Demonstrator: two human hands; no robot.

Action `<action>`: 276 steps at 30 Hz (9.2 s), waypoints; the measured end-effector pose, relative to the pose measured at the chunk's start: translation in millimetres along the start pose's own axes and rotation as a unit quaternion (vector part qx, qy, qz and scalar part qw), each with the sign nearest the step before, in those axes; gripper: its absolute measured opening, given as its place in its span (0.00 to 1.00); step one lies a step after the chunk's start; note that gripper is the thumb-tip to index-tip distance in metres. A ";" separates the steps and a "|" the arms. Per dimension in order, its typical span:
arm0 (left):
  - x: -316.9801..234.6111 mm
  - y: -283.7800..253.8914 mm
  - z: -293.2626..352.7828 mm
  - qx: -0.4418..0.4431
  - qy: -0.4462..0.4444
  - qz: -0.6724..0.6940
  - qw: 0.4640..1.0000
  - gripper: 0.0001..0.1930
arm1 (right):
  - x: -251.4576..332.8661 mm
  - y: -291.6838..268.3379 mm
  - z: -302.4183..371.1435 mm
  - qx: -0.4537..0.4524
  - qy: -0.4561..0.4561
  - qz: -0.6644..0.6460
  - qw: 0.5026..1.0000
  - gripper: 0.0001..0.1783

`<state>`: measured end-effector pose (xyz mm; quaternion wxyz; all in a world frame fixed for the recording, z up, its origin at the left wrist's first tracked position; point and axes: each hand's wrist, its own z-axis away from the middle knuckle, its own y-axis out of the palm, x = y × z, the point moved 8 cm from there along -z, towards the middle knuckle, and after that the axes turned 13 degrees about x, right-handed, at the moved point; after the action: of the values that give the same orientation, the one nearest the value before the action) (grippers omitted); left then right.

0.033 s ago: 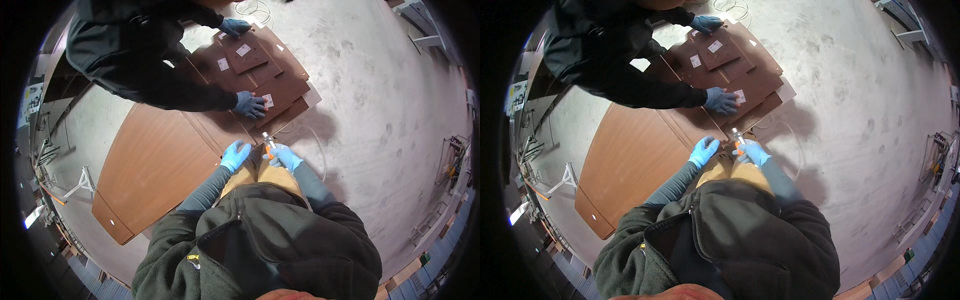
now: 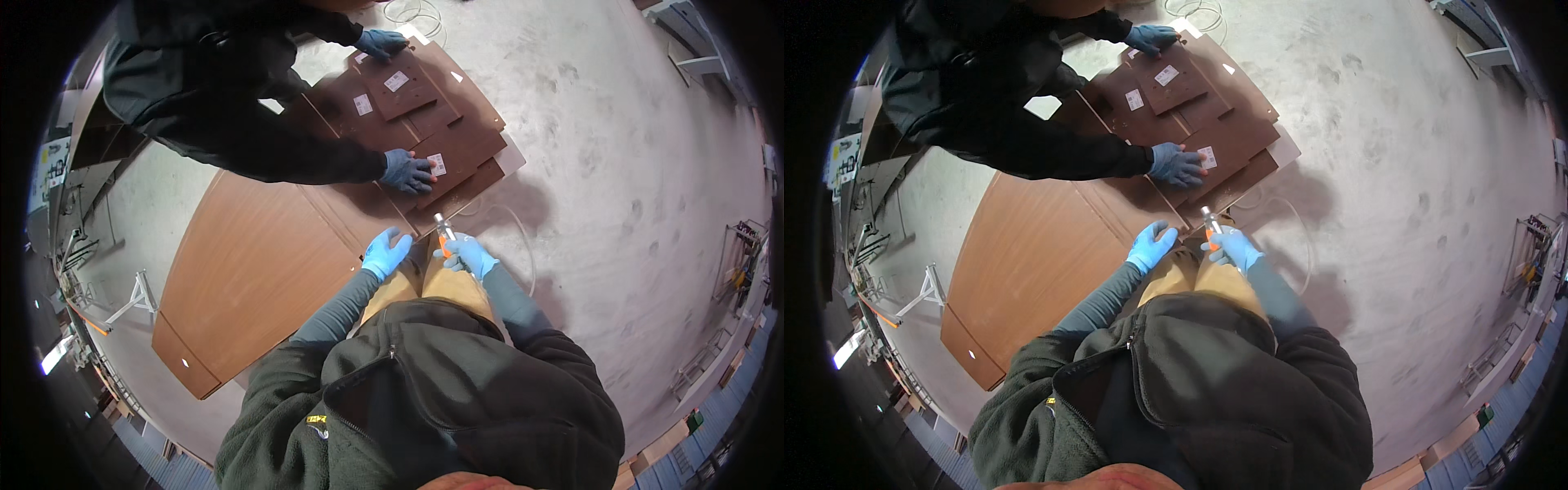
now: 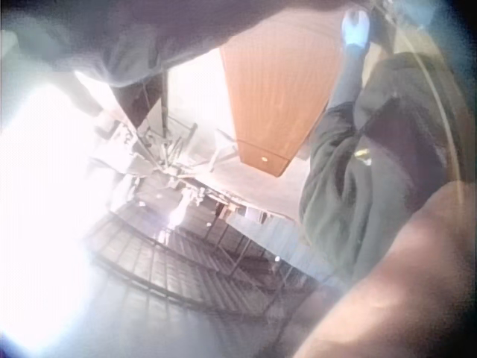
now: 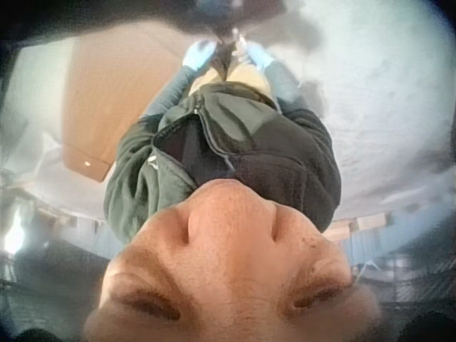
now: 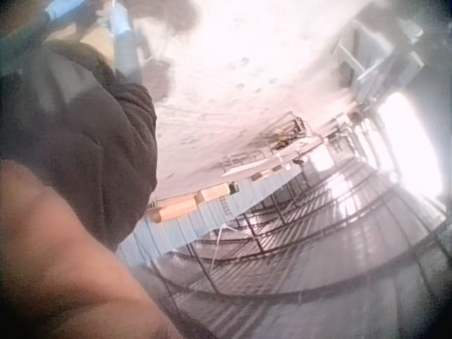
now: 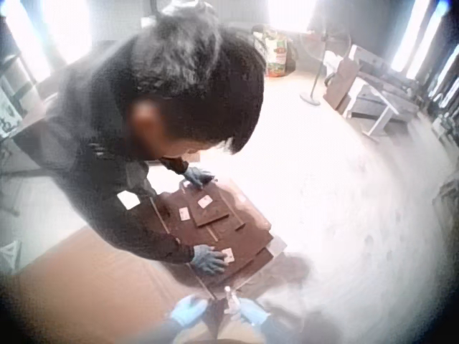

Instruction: The person applies adhesive to the edges of flat-pack wooden panels and joins them together to form a cabinet. They handle multiple panels, align edges, and press them to bond. A second person assists by handing over panels and positioning them.

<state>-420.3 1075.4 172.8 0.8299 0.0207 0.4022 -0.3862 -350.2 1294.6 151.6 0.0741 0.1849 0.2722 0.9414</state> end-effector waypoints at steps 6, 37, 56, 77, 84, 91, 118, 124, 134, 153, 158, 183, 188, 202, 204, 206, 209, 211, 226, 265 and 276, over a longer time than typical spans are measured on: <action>-52.1 10.4 -52.3 -0.025 0.055 -0.280 0.958 0.32 | 14.1 -53.0 5.4 -0.051 -0.033 -0.043 0.997 0.18; -148.5 -25.6 -326.5 -0.059 -0.001 -0.473 0.879 0.49 | 2.9 -124.5 -15.6 -0.055 -0.036 -0.106 0.992 0.20; -170.3 -60.0 -351.1 -0.227 0.032 -0.424 0.876 0.44 | 116.9 -175.8 -24.2 -0.159 -0.140 -0.036 0.977 0.20; -223.6 56.2 -347.0 -0.130 0.094 -0.454 0.876 0.48 | 159.9 -240.2 -47.4 -0.312 -0.211 -0.012 0.926 0.21; -221.9 47.9 -349.7 -0.130 0.146 -0.491 0.849 0.46 | 121.8 -203.5 -79.3 -0.393 -0.219 0.223 0.865 0.34; -197.8 11.1 -364.5 -0.155 0.121 -0.524 0.829 0.50 | 182.7 -165.2 -83.3 -0.385 -0.312 0.256 0.830 0.29; -205.9 53.9 -358.0 0.005 0.257 -0.557 0.790 0.38 | 214.1 -262.9 -59.2 -0.417 -0.321 -0.003 0.851 0.18; -189.2 46.7 -309.3 -0.072 0.261 -0.400 0.876 0.53 | 244.5 -281.4 -76.6 -0.377 -0.295 -0.046 0.877 0.14; -151.7 56.8 -273.4 -0.024 0.135 -0.412 0.901 0.57 | 232.4 -284.0 -93.8 -0.372 -0.254 -0.051 0.891 0.13; -124.3 142.5 -252.9 0.205 0.425 -0.552 0.688 0.41 | 230.7 -281.6 -92.3 -0.386 -0.267 -0.094 0.878 0.13; -133.8 111.1 -246.8 0.142 0.416 -0.444 0.781 0.40 | 211.3 -277.2 -76.9 -0.385 -0.291 -0.056 0.874 0.12; 25.7 53.8 -173.4 -0.095 -0.044 0.497 0.861 0.19 | 95.4 -155.3 -91.3 -0.247 -0.135 0.010 0.959 0.08; -0.7 41.1 -155.6 -0.103 -0.148 0.197 0.964 0.44 | 132.4 -155.9 -115.7 -0.261 -0.097 0.157 0.948 0.12; -47.8 -6.2 -219.7 -0.075 0.002 -0.406 0.911 0.62 | 161.4 -167.1 -91.5 -0.356 -0.072 0.417 0.834 0.20; -46.2 -13.0 -218.5 -0.098 0.026 -0.406 0.908 0.62 | 177.0 -181.6 -69.3 -0.371 -0.144 0.337 0.853 0.18; -45.7 -14.4 -217.2 -0.108 0.042 -0.409 0.905 0.61 | 192.6 -204.1 -46.6 -0.405 -0.219 0.241 0.854 0.23; -46.1 -15.4 -216.0 -0.117 0.047 -0.399 0.908 0.62 | 240.1 -230.5 -37.1 -0.496 -0.305 0.313 0.750 0.32; -47.3 -14.6 -216.3 -0.113 0.038 -0.408 0.905 0.61 | 252.1 -243.3 -52.2 -0.489 -0.351 0.250 0.758 0.40; -55.2 -17.8 -213.6 -0.100 0.038 -0.377 0.920 0.59 | 290.8 -94.4 -157.7 -0.387 -0.020 0.596 0.704 0.25; -115.9 -55.4 -267.1 -0.111 0.138 -0.413 0.893 0.68 | 150.5 -84.6 -80.1 -0.319 -0.143 0.531 0.772 0.20; -132.6 -23.7 -269.6 -0.039 0.176 -0.450 0.875 0.63 | 122.4 -68.1 -70.3 0.032 -0.108 -0.127 0.985 0.22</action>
<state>-661.6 1234.6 87.9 0.4822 -0.1271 0.5221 -0.6919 -487.6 1347.1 97.3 0.2163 0.2516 0.3142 0.8895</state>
